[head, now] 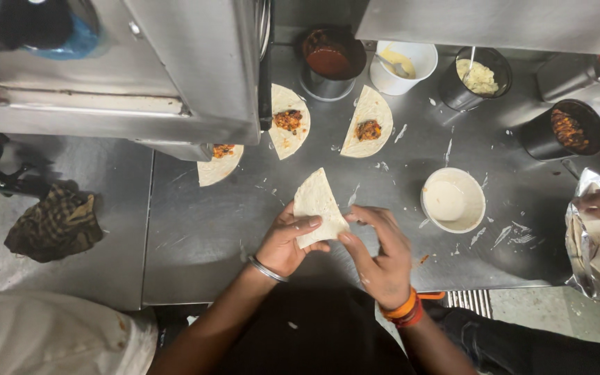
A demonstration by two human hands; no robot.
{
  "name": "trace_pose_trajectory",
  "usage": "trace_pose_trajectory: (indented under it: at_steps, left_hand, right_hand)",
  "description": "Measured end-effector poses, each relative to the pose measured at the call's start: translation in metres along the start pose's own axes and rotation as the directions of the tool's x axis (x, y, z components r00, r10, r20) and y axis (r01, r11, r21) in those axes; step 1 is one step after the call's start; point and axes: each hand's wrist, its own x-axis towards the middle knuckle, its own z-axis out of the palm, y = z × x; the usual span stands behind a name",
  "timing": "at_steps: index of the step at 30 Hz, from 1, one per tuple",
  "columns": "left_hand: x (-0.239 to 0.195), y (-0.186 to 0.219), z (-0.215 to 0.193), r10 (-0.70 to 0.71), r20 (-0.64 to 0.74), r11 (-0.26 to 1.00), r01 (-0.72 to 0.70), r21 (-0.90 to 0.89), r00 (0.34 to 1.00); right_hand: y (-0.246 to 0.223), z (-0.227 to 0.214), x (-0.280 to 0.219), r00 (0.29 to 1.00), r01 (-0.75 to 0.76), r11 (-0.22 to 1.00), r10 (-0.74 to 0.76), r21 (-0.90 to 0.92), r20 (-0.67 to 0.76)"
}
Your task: The person assembles tacos by placing a white sauce on tortillas, adding a meat mixture, and folding them. The person handles tortillas, sauce, and meat, then folds each taco and places it on the counter.
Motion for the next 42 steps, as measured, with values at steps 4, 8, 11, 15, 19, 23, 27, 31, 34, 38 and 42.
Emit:
trace_pose_trajectory:
  at_steps: [4, 8, 11, 15, 19, 23, 27, 31, 34, 38, 42]
  left_hand:
    - [0.007, -0.008, -0.003, 0.130, -0.007, 0.988, -0.129, 0.086, 0.991]
    - [-0.005, -0.004, -0.012, 0.179, -0.004, 0.976, -0.177, 0.124, 0.984]
    - [0.001, -0.004, -0.004, 0.191, -0.017, 0.973, -0.187, 0.137, 0.982]
    - [0.001, -0.010, -0.008, 0.180, 0.040, 0.959, -0.185, 0.215, 0.983]
    - [-0.001, -0.007, -0.008, 0.162, 0.023, 0.957, -0.163, 0.239, 0.986]
    - [0.005, -0.012, -0.005, 0.115, -0.015, 0.976, -0.110, 0.190, 0.993]
    - [0.005, -0.008, -0.008, 0.132, -0.023, 0.980, -0.127, 0.157, 0.991]
    - [0.003, -0.009, -0.006, 0.160, 0.008, 0.976, -0.159, 0.147, 0.987]
    - [0.004, -0.010, -0.005, 0.168, 0.040, 0.974, -0.172, 0.150, 0.985]
    - [0.003, -0.009, -0.005, 0.158, 0.013, 0.971, -0.158, 0.178, 0.987]
    - [0.003, -0.012, -0.006, 0.146, 0.028, 0.971, -0.148, 0.187, 0.989]
  right_hand:
    - [0.002, 0.013, 0.005, 0.984, -0.163, 0.986, 0.164, 0.021, -0.064]
    - [0.003, 0.013, 0.007, 0.957, -0.286, 0.923, 0.287, 0.257, 0.037]
    - [0.006, 0.002, 0.014, 0.947, -0.318, 0.931, 0.304, 0.179, 0.104]
    - [0.016, -0.003, 0.011, 0.924, -0.380, 0.852, 0.332, 0.359, 0.191]
    - [0.022, -0.009, 0.014, 0.861, -0.493, 0.855, 0.453, 0.160, 0.232]
    - [0.023, -0.016, 0.010, 0.940, -0.330, 0.941, 0.322, 0.074, 0.110]
    - [0.014, -0.011, 0.007, 0.984, -0.175, 0.985, 0.175, 0.005, 0.017]
    - [0.005, -0.008, 0.007, 0.978, -0.180, 0.982, 0.184, -0.055, 0.095]
    - [0.001, -0.009, 0.008, 0.972, -0.207, 0.968, 0.220, -0.141, 0.079]
    - [0.002, -0.009, 0.009, 0.970, -0.239, 0.970, 0.240, -0.034, 0.023]
    - [0.009, -0.008, 0.007, 0.961, -0.268, 0.963, 0.265, 0.038, 0.076]
